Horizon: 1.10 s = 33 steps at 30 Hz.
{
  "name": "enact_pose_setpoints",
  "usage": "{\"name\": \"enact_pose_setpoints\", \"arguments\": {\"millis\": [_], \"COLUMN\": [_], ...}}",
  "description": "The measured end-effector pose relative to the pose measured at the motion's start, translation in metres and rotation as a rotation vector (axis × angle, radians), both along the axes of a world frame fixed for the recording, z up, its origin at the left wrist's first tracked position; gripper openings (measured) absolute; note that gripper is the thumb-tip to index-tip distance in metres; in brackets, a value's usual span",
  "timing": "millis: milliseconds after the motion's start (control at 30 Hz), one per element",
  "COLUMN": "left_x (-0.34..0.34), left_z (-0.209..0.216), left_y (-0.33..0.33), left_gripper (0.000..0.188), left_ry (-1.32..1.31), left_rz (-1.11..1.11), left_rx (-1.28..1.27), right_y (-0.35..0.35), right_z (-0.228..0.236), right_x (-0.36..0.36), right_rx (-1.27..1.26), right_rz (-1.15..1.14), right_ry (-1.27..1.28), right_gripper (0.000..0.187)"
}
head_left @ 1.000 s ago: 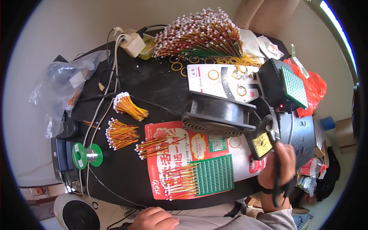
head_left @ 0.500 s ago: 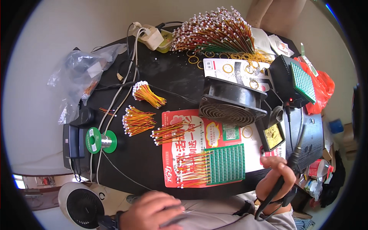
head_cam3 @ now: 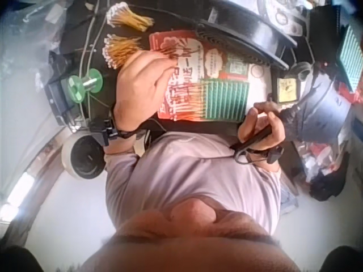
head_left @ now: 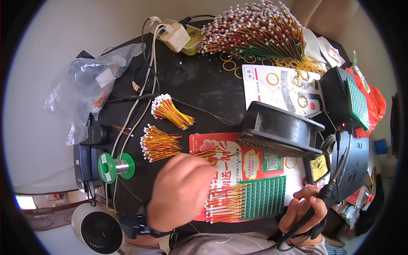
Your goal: Soldering small electrical wires with connector ends onto a green circuit board.
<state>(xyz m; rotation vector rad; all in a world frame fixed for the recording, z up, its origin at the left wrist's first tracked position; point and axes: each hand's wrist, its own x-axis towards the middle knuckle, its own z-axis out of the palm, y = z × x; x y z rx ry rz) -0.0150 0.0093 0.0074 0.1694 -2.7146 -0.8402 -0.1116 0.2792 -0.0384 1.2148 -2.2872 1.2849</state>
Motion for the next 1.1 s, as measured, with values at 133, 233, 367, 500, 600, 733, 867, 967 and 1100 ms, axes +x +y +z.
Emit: {"name": "enact_pose_setpoints", "arguments": {"millis": [133,233,367,500,600,733,867,967,1100], "left_x": [-0.015,-0.020,-0.023,-0.025,-0.030,-0.018,-0.009,-0.010,-0.007], "left_z": [-0.022,-0.026,-0.029,-0.035,-0.031,0.000,0.019,0.020,0.012], "left_y": [0.004,0.005,0.007,0.009,0.008,0.001,0.009,0.025,0.026], "left_gripper": [0.024,0.026,0.031,0.035,0.035,0.024,0.011,0.011,0.014], "left_ry": [0.042,0.051,0.017,0.032,0.083,0.095,0.028,-0.057,-0.165], "left_rz": [0.020,0.018,0.005,0.009,-0.024,-0.012,0.100,0.213,0.248], "left_rx": [-0.072,-0.045,-0.088,-0.149,-0.155,0.102,0.873,1.190,1.417], "right_y": [-0.001,0.004,-0.010,0.006,0.008,0.007,-0.005,-0.010,-0.015], "right_z": [-0.003,0.010,0.007,-0.002,-0.006,-0.008,-0.014,-0.012,-0.013], "right_x": [0.000,0.000,0.006,0.004,0.003,0.001,0.002,0.009,0.008], "right_rx": [0.082,0.253,0.102,0.091,-0.015,-0.044,0.023,0.092,0.127], "right_rz": [0.040,0.028,0.001,0.083,0.121,0.122,-0.021,-0.071,-0.009], "right_ry": [0.057,0.178,0.037,0.017,-0.052,-0.060,0.008,0.017,0.002], "right_gripper": [0.046,0.045,0.046,0.049,0.051,0.055,0.060,0.063,0.063]}}
